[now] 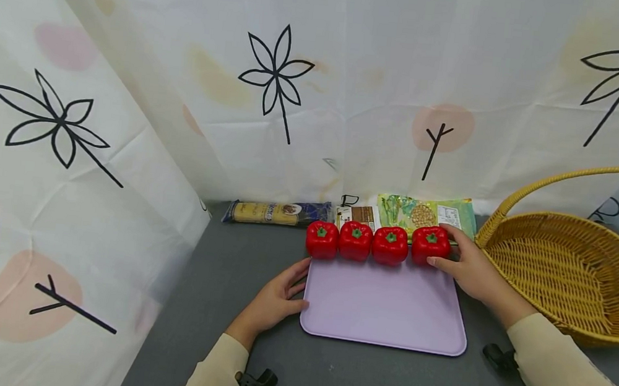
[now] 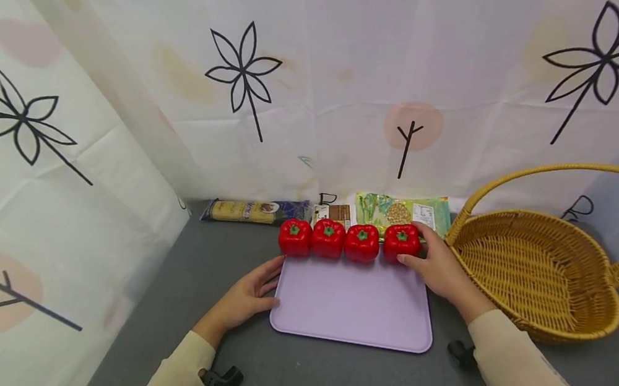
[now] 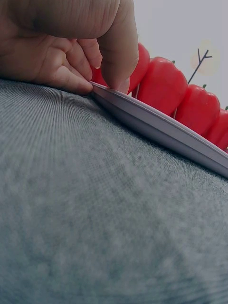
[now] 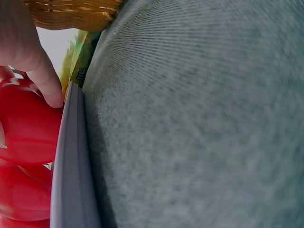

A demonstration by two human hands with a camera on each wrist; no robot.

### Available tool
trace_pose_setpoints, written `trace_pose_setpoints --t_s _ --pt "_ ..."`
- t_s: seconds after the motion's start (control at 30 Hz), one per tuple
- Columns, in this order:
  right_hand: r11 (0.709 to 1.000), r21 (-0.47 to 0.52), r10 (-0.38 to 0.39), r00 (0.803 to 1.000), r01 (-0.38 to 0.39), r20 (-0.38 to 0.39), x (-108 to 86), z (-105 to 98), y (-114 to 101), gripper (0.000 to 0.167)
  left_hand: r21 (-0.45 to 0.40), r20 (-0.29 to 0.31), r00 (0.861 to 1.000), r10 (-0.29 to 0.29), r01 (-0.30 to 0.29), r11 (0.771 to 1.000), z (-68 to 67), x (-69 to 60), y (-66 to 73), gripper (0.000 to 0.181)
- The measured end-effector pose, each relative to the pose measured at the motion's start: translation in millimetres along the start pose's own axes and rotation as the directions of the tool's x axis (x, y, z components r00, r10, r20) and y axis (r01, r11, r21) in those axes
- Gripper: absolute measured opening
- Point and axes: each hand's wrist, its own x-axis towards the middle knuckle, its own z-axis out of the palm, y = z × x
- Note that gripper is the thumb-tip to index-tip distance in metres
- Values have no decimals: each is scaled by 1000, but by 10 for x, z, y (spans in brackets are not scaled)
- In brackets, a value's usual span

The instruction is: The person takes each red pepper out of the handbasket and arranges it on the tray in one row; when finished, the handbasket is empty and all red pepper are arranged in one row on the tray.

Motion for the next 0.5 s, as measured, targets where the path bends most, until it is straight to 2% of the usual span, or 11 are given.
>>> trace_pose_setpoints --t_s 0.5 --pt "999 37 -3 1000 2 31 14 23 -26 95 4 -1 1000 2 -2 1000 8 3 14 93"
